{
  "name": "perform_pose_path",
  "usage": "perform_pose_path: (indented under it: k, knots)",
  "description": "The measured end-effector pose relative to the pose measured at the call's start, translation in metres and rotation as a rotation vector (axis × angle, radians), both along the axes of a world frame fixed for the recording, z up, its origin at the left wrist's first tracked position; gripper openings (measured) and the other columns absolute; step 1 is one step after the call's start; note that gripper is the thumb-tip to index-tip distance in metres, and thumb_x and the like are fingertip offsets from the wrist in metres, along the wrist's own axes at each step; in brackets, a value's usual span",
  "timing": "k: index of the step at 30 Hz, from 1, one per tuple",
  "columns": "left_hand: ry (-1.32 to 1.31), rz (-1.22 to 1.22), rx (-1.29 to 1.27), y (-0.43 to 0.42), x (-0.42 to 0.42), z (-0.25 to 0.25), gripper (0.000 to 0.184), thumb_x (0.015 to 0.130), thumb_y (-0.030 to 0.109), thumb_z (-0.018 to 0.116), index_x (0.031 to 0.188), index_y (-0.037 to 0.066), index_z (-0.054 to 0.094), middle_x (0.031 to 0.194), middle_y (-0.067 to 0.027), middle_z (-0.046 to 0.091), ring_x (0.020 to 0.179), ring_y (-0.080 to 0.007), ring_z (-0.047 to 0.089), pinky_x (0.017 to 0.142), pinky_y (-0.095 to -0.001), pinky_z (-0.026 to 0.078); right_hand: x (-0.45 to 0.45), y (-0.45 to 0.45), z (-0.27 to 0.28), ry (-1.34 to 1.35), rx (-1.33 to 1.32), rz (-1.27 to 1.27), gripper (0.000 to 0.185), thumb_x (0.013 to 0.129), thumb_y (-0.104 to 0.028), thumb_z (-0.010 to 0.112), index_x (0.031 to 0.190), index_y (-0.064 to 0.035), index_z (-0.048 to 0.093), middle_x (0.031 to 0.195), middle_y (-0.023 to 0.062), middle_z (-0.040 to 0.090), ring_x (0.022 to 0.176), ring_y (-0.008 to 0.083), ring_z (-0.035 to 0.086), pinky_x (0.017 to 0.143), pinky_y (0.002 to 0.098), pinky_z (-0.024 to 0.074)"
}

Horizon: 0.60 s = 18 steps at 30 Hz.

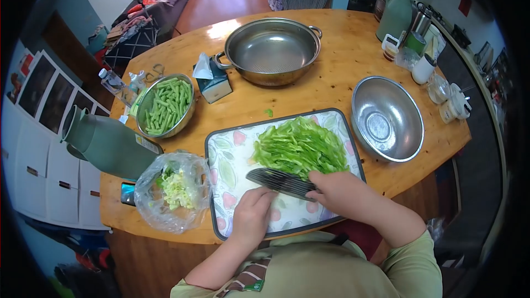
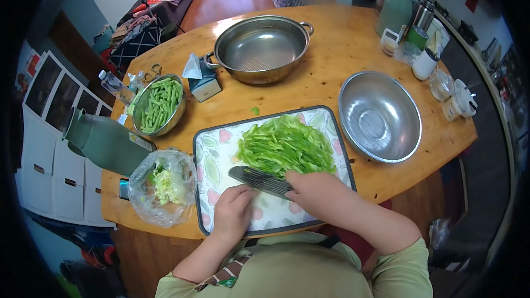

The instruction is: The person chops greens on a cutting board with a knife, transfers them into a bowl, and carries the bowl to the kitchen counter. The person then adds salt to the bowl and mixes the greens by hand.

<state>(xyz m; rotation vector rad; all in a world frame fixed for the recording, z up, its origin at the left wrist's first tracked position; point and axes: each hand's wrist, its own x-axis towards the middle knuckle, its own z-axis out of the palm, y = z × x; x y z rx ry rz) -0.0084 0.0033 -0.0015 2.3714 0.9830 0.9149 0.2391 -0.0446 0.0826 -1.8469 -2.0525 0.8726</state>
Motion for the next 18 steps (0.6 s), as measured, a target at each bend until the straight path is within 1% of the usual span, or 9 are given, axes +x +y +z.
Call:
perform_pose_path:
  k: [2, 5, 8, 9, 11, 12, 13, 16, 18]
  knots:
    - [0.014, -0.027, -0.008, 0.005, 0.002, -0.003, 0.034, 0.074, -0.005, 0.072, 0.107, 0.001, 0.073, 0.111, -0.0156, 0.071, 0.102, -0.0370, 0.069, 0.088, -0.0438, 0.057, 0.012, -0.006, 0.004, -0.001, 0.042, -0.043, 0.032, 0.096, -0.028, 0.077, 0.101, -0.0030, 0.057, 0.080, 0.0187, 0.070, 0.077, 0.0398, 0.071, 0.065, 0.0477, 0.0534]
    - [0.053, 0.010, -0.097, 0.015, 0.009, 0.007, 0.024, 0.079, -0.004, 0.071, 0.102, 0.002, 0.073, 0.108, -0.0161, 0.070, 0.099, -0.0376, 0.069, 0.085, -0.0441, 0.058, 0.016, -0.017, 0.018, 0.162, 0.043, -0.263, 0.035, 0.092, -0.027, 0.082, 0.106, -0.0031, 0.062, 0.077, 0.0193, 0.067, 0.073, 0.0389, 0.070, 0.064, 0.0464, 0.0523]
    - [-0.054, 0.074, -0.127, 0.023, 0.007, 0.020, 0.016, 0.083, -0.005, 0.071, 0.097, 0.003, 0.071, 0.105, -0.0161, 0.069, 0.094, -0.0387, 0.069, 0.083, -0.0442, 0.058, 0.016, -0.029, 0.030, 0.151, 0.139, -0.334, 0.031, 0.092, -0.026, 0.083, 0.108, -0.0042, 0.067, 0.078, 0.0169, 0.067, 0.071, 0.0355, 0.068, 0.064, 0.0447, 0.0527]
    - [-0.095, 0.101, -0.124, 0.025, 0.003, 0.030, 0.010, 0.089, -0.003, 0.071, 0.096, 0.004, 0.071, 0.100, -0.0151, 0.069, 0.088, -0.0350, 0.069, 0.078, -0.0422, 0.057, 0.016, -0.033, 0.029, 0.098, 0.250, -0.270, 0.028, 0.091, -0.024, 0.081, 0.107, -0.0061, 0.067, 0.078, 0.0150, 0.067, 0.071, 0.0343, 0.068, 0.062, 0.0436, 0.0525]
    - [-0.206, 0.168, -0.179, 0.028, -0.006, 0.044, 0.009, 0.090, -0.003, 0.071, 0.095, 0.004, 0.071, 0.099, -0.0133, 0.068, 0.084, -0.0308, 0.068, 0.075, -0.0394, 0.056, 0.021, -0.040, 0.028, -0.009, 0.471, -0.144, 0.021, 0.091, -0.022, 0.078, 0.105, -0.0100, 0.067, 0.078, 0.0112, 0.066, 0.070, 0.0320, 0.068, 0.060, 0.0416, 0.0523]
    - [-0.264, 0.200, -0.207, 0.031, -0.009, 0.047, 0.008, 0.090, -0.003, 0.072, 0.095, 0.004, 0.070, 0.098, -0.0124, 0.068, 0.082, -0.0287, 0.067, 0.074, -0.0380, 0.055, 0.027, -0.042, 0.029, -0.153, 0.544, -0.066, 0.019, 0.088, -0.020, 0.077, 0.103, -0.0123, 0.068, 0.077, 0.0081, 0.064, 0.068, 0.0282, 0.066, 0.058, 0.0393, 0.0512]
    - [-0.333, 0.222, -0.245, 0.034, -0.012, 0.050, 0.008, 0.090, -0.002, 0.072, 0.095, 0.004, 0.071, 0.100, -0.0095, 0.067, 0.081, -0.0226, 0.064, 0.073, -0.0319, 0.052, 0.033, -0.045, 0.030, -0.298, 0.614, 0.013, 0.018, 0.085, -0.019, 0.077, 0.101, -0.0146, 0.069, 0.076, 0.0050, 0.062, 0.066, 0.0245, 0.065, 0.057, 0.0371, 0.0501]
    - [-0.369, 0.164, -0.362, 0.041, -0.011, 0.062, 0.014, 0.086, -0.004, 0.078, 0.096, 0.006, 0.072, 0.107, -0.0075, 0.065, 0.094, -0.0200, 0.063, 0.084, -0.0299, 0.051, 0.043, -0.045, 0.032, -0.543, 0.826, 0.185, 0.020, 0.079, -0.016, 0.075, 0.098, -0.0201, 0.069, 0.073, -0.0023, 0.054, 0.063, 0.0157, 0.059, 0.054, 0.0307, 0.0465]
    - [-0.272, -0.033, -0.256, 0.045, -0.003, 0.062, 0.018, 0.083, 0.002, 0.084, 0.097, 0.008, 0.075, 0.109, -0.0063, 0.065, 0.103, -0.0223, 0.060, 0.094, -0.0334, 0.047, 0.045, -0.039, 0.033, -0.612, 0.930, 0.275, 0.020, 0.078, -0.017, 0.074, 0.096, -0.0220, 0.069, 0.073, -0.0052, 0.050, 0.063, 0.0121, 0.056, 0.054, 0.0276, 0.0443]
